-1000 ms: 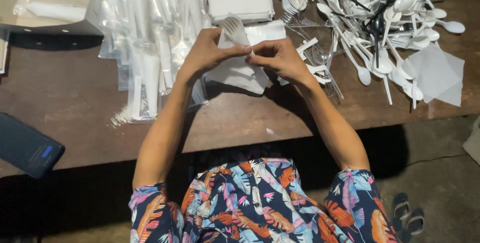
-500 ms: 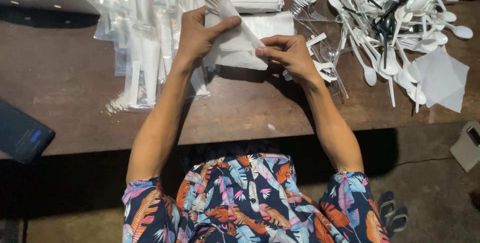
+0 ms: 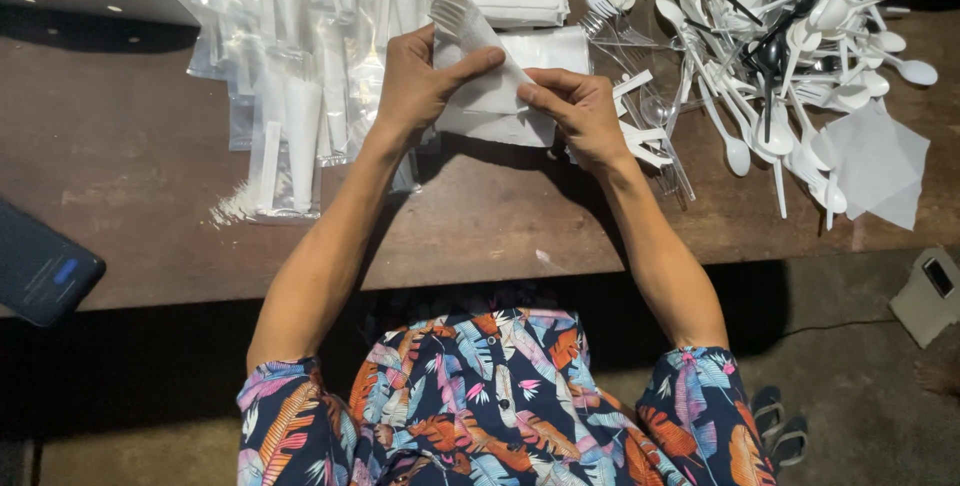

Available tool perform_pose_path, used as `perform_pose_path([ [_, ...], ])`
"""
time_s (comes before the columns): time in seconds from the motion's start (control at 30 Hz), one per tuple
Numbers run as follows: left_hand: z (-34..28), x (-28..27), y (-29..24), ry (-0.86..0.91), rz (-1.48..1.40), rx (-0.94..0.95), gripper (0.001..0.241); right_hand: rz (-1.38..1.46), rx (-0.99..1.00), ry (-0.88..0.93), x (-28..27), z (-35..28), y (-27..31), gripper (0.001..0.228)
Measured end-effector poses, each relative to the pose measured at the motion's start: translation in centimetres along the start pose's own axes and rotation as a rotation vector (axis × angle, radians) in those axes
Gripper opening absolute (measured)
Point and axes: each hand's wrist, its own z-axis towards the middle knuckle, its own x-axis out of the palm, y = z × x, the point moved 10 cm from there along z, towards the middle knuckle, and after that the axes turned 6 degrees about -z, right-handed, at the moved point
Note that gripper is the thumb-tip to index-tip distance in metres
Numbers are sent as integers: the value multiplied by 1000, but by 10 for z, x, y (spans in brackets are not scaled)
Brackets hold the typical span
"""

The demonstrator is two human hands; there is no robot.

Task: Wrapping plastic spoons in napkins and placing them into plastic bags

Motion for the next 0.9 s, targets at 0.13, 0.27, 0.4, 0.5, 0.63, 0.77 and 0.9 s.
perform_pose_path([
  [0.13,-5,8,10,85,-20,-171,42,-32,-38,-45,-2,-1,2,30],
  [0.27,-5,3,9,99,29,-179,58,-55,-109,-66,-13,2,12,32],
  [0.4,-9,-1,-3,135,-12,-195,28,-12,-129,-180,-35,6,13,32],
  [0.5,-9,-9,-13,147,-66,-194,26,67,-127,-234,-49,12,4,32],
  [0.63,-3,-24,-19,38,-207,-167,31,290,-63,-232,-55,17,-10,31],
  [0.77,7,-27,2,79,42,-75,29,348,3,-78,-35,10,-10,29],
  [0.9,8,0,13,364,64,-8,29,163,51,29,-18,3,-10,28],
])
